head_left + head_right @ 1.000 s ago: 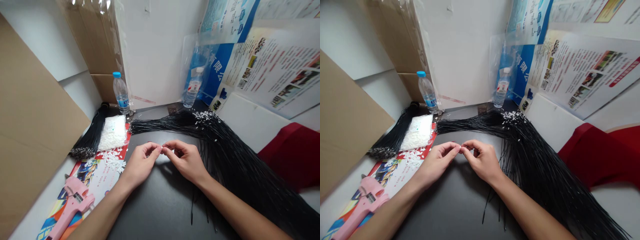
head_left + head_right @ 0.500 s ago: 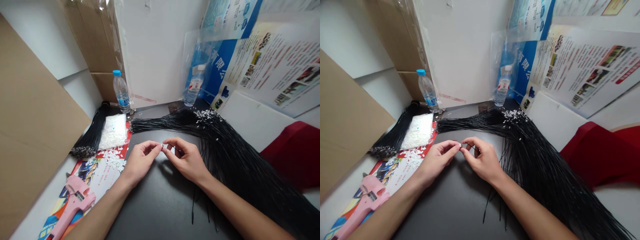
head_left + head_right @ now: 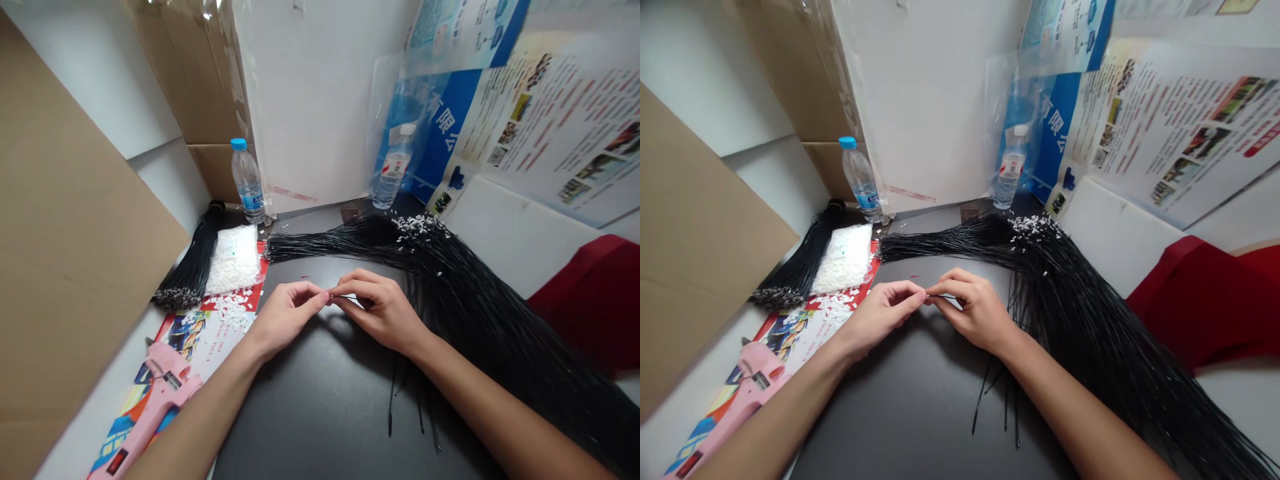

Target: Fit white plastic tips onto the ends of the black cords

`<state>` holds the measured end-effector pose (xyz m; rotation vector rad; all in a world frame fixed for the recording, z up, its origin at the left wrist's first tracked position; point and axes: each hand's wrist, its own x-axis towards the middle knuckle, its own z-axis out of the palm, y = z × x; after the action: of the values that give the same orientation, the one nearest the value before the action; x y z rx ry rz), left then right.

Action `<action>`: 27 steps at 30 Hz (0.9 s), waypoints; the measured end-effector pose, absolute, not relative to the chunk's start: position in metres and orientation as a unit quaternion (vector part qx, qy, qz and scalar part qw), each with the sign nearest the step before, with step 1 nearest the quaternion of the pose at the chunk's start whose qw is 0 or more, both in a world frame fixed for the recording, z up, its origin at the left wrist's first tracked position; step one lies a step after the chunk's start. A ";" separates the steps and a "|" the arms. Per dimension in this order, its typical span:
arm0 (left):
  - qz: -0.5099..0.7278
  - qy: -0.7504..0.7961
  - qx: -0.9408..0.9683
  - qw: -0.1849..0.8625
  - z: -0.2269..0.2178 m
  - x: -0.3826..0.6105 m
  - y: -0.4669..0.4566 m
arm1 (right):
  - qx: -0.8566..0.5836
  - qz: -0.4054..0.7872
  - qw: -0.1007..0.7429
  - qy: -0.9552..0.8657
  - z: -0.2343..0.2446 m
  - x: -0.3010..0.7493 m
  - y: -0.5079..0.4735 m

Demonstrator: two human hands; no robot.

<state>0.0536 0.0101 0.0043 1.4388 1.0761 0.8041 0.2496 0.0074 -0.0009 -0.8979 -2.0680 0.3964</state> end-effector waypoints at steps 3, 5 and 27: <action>0.323 0.446 0.606 0.573 0.007 0.052 0.010 | -0.383 0.202 0.389 -0.813 0.001 0.250 0.007; 0.315 0.444 0.605 0.581 0.008 0.052 0.011 | -0.406 0.225 0.375 -0.803 0.003 0.250 0.006; 0.402 0.493 0.664 0.393 -0.007 0.060 0.007 | -0.495 0.252 0.384 -0.738 0.000 0.237 0.000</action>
<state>0.0600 0.0067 -0.0070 1.6858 1.2504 1.0215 0.2368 0.0004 0.0001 -1.2624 -1.8807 0.6418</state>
